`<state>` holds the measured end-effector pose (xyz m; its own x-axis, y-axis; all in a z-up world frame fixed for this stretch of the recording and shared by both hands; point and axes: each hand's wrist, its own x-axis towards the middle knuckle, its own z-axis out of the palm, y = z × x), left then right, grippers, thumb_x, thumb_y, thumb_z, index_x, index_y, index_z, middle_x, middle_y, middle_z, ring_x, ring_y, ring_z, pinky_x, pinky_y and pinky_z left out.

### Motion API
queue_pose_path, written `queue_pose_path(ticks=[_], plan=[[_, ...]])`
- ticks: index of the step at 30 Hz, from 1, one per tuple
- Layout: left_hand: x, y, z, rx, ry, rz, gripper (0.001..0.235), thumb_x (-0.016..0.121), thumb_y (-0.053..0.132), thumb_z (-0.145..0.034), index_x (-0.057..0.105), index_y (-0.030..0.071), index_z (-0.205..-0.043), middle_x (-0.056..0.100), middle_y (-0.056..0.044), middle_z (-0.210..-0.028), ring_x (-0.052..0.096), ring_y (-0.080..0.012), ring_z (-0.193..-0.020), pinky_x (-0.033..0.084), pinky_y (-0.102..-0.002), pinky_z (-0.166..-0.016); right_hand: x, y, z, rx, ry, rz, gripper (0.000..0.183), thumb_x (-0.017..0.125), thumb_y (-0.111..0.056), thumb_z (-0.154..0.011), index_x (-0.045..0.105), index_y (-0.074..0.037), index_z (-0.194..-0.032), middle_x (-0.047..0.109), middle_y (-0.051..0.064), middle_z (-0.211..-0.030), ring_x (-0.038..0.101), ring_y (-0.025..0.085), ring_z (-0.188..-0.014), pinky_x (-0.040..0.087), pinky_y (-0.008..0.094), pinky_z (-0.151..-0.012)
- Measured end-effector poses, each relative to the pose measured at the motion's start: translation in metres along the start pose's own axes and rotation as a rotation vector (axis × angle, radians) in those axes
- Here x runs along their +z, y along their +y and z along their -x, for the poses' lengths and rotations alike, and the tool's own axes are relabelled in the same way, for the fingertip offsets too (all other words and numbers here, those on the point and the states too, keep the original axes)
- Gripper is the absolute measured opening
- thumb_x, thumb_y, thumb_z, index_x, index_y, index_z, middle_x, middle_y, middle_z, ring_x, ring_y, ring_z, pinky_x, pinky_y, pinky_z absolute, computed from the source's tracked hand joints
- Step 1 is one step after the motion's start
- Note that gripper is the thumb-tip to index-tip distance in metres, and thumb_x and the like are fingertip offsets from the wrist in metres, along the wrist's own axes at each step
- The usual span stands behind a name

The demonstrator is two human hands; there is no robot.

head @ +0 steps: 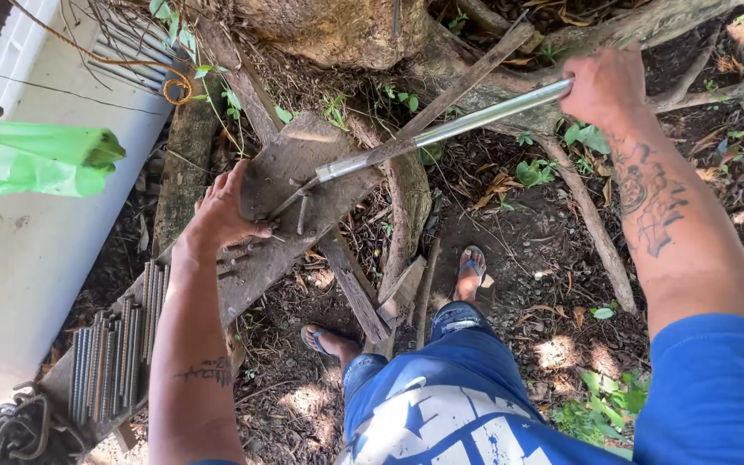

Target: Manually bending pieces of rebar using a hollow pipe as a lever.

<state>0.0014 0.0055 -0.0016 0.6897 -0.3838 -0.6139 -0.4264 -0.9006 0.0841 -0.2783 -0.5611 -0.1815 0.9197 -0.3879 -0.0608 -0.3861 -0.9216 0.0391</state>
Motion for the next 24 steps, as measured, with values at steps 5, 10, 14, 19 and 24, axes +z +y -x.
queue_pose_path(ticks=[5, 10, 14, 19, 24], plan=[[-0.001, 0.011, 0.015, 0.032, 0.044, -0.067, 0.166, 0.107, 0.039, -0.035, 0.003, 0.022, -0.164, 0.017, -0.014, -0.167, 0.022, -0.0366, -0.152, 0.020, -0.055, -0.124, 0.000, -0.006, -0.003, 0.049, -0.023, -0.064, 0.011, 0.082, -0.027, -0.086, 0.075, -0.019, -0.091, 0.058, -0.004, -0.066, 0.051, 0.013, -0.066, 0.045, 0.038, -0.091], [0.010, 0.012, 0.013, 0.027, 0.100, -0.062, 0.168, 0.105, 0.044, -0.032, 0.005, 0.020, -0.164, 0.019, -0.014, -0.167, 0.021, -0.0351, -0.154, 0.018, -0.057, -0.124, 0.003, -0.006, -0.004, 0.061, -0.032, -0.051, 0.015, 0.083, -0.028, -0.084, 0.075, -0.021, -0.096, 0.059, -0.003, -0.065, 0.052, 0.014, -0.066, 0.047, 0.040, -0.089], [0.017, 0.009, 0.008, 0.003, 0.103, -0.099, 0.170, 0.105, 0.048, -0.029, 0.006, 0.019, -0.164, 0.019, -0.015, -0.167, 0.021, -0.0358, -0.153, 0.019, -0.058, -0.122, -0.001, -0.003, -0.006, 0.047, -0.031, -0.031, 0.011, 0.079, -0.032, -0.088, 0.077, -0.023, -0.094, 0.061, -0.002, -0.065, 0.058, 0.015, -0.066, 0.046, 0.044, -0.093], [0.026, 0.005, 0.014, 0.050, 0.172, -0.111, 0.166, 0.103, 0.054, -0.030, 0.012, 0.016, -0.164, 0.026, -0.017, -0.164, 0.026, -0.0371, -0.151, 0.023, -0.058, -0.120, -0.010, -0.005, -0.015, 0.040, -0.070, -0.033, 0.011, 0.076, -0.033, -0.090, 0.078, -0.024, -0.096, 0.063, 0.001, -0.065, 0.062, 0.018, -0.065, 0.047, 0.044, -0.095], [0.022, 0.005, 0.011, 0.070, 0.186, -0.129, 0.166, 0.103, 0.053, -0.028, 0.014, 0.018, -0.164, 0.028, -0.015, -0.163, 0.027, -0.0371, -0.150, 0.025, -0.057, -0.119, -0.012, -0.005, -0.017, 0.047, -0.088, -0.045, 0.012, 0.077, -0.036, -0.092, 0.079, -0.024, -0.092, 0.064, 0.002, -0.065, 0.063, 0.020, -0.067, 0.047, 0.044, -0.093]])
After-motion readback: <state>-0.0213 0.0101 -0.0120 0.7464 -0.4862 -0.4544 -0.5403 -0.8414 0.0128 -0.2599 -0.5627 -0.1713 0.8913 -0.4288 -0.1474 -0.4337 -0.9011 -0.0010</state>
